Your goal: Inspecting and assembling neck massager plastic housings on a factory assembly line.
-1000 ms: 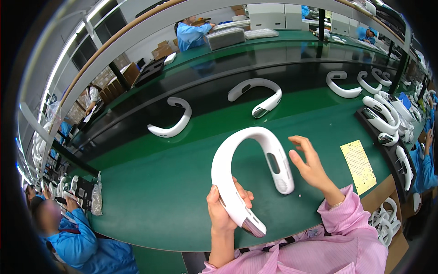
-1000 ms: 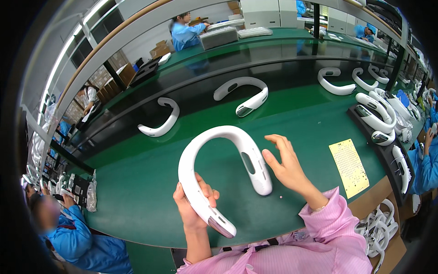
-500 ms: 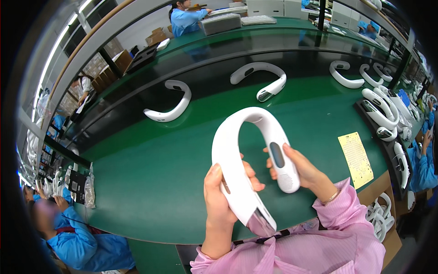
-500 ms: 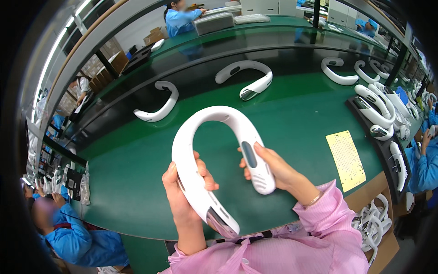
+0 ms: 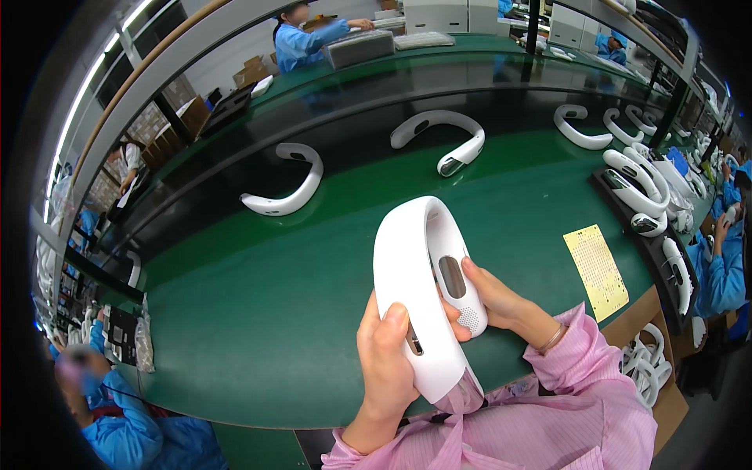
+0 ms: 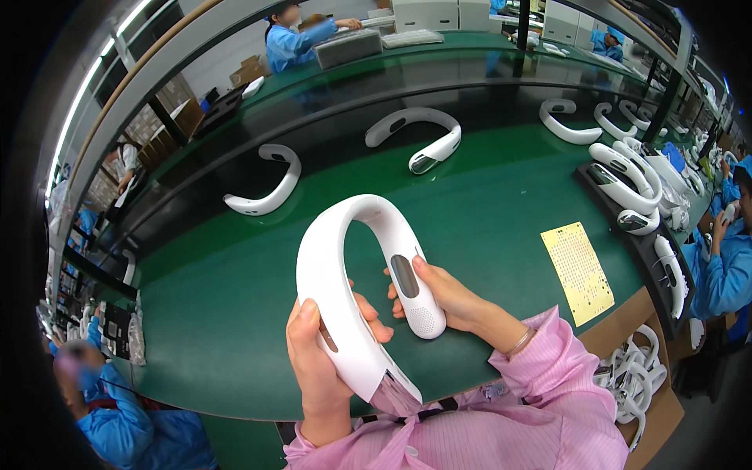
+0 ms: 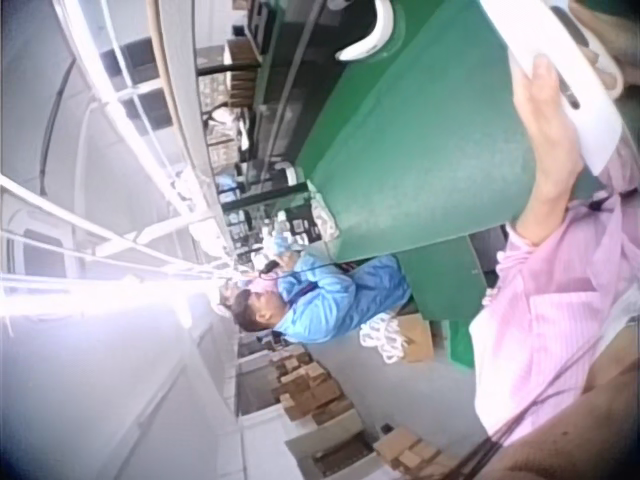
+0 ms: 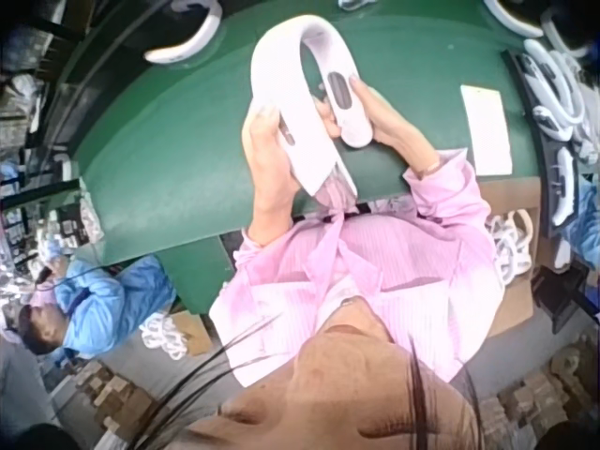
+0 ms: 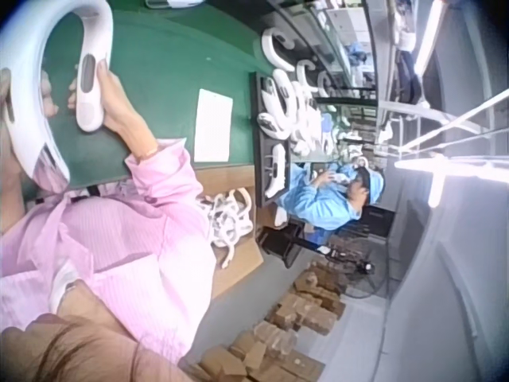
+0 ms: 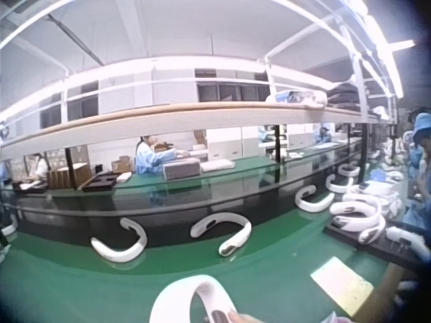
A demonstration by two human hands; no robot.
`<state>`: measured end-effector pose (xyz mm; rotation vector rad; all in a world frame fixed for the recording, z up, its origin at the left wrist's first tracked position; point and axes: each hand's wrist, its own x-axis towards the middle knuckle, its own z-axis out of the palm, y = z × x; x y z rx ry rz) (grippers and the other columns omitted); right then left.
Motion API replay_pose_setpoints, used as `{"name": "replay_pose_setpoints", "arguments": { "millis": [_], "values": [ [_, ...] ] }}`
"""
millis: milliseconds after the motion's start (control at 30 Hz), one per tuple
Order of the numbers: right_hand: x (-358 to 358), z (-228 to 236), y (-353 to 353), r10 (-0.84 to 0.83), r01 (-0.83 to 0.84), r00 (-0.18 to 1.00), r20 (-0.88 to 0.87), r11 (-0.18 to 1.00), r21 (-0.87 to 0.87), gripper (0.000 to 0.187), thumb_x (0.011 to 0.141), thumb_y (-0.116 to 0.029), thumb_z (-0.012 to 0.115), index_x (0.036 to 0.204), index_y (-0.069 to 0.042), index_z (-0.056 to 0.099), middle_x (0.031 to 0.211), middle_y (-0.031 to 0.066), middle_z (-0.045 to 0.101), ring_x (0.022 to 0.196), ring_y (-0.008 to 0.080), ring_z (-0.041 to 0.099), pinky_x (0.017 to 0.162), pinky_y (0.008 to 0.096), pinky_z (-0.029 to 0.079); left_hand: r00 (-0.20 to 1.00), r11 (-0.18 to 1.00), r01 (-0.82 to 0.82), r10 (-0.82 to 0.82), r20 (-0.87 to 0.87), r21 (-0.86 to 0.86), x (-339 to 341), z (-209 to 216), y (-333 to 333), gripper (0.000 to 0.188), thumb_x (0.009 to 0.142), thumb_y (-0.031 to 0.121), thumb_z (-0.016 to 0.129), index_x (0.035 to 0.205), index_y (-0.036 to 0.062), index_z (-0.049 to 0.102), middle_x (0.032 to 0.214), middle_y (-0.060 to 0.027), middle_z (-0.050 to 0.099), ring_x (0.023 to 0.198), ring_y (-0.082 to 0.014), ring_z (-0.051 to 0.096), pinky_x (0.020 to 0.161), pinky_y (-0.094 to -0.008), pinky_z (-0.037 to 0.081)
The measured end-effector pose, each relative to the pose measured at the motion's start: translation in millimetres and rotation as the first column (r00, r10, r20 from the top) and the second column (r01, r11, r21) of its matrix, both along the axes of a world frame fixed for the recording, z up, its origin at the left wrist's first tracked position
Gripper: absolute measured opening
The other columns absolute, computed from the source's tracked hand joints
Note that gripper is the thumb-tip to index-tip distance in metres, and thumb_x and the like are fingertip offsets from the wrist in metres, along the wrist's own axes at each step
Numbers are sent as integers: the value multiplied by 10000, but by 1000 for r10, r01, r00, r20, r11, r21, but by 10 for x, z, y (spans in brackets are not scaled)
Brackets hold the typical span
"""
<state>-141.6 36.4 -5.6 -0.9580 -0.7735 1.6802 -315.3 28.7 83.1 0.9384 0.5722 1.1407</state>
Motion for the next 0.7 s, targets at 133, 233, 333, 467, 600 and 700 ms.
{"name": "replay_pose_setpoints", "arguments": {
  "millis": [133, 233, 333, 467, 600, 700],
  "values": [
    [7, -64, 1, 6, -4, 1000, -13, 996, 88, 507, 953, -447, 316, 1186, -8, 422, 912, 79, 564, 758, 150, 595, 703, 302, 522, 998, 1000, 7, -6, 55, -16, -103, -96, -24, 436, 874, 327, 343, 1035, -63, 455, 705, -163, 570, 544, -240, 595, 511, -345, 521],
    [62, -59, -74, -89, 61, 987, 132, 978, 201, 489, 952, -435, 340, 1201, -19, 405, 915, 76, 554, 746, 136, 573, 685, 289, 501, 979, 993, 116, -119, 163, 33, -284, -327, 51, 438, 876, 328, 352, 1035, -67, 452, 687, -170, 561, 532, -245, 588, 527, -368, 528],
    [88, 157, -235, -175, 99, 945, 276, 958, 269, 491, 957, -400, 345, 1279, -30, 337, 927, 62, 531, 761, 115, 540, 677, 259, 471, 840, 953, 297, -290, 459, 59, -552, -688, 259, 450, 884, 309, 415, 1149, -55, 407, 845, -197, 587, 632, -288, 620, 661, -409, 546],
    [22, 468, -431, -167, -14, 881, 443, 926, 376, 535, 967, -309, 292, 1396, -11, 175, 1046, 77, 448, 740, 69, 496, 624, 209, 443, 977, 985, -84, 111, 182, -150, -566, -865, 398, 510, 959, 415, 302, 1254, 6, 372, 1115, -111, 485, 701, -162, 537, 606, -375, 542],
    [-137, 882, -574, -48, -105, 865, 499, 956, 275, 559, 965, -268, 320, 1415, 0, 122, 1156, 110, 379, 716, 65, 500, 529, 166, 410, 979, 978, -40, 79, 186, -205, -501, -1042, 455, 372, 968, 395, 328, 1219, 120, 341, 1069, -94, 481, 656, -149, 490, 591, -301, 471],
    [-242, 996, -583, -83, -142, 821, 565, 929, 342, 523, 962, -214, 340, 1401, 15, 169, 1119, 127, 394, 744, 121, 509, 641, 212, 424, 962, 960, 55, 22, 271, -275, -509, -1110, 462, 313, 976, 342, 332, 1179, 105, 331, 1030, -90, 493, 642, -143, 485, 589, -315, 467]
  ]
}}
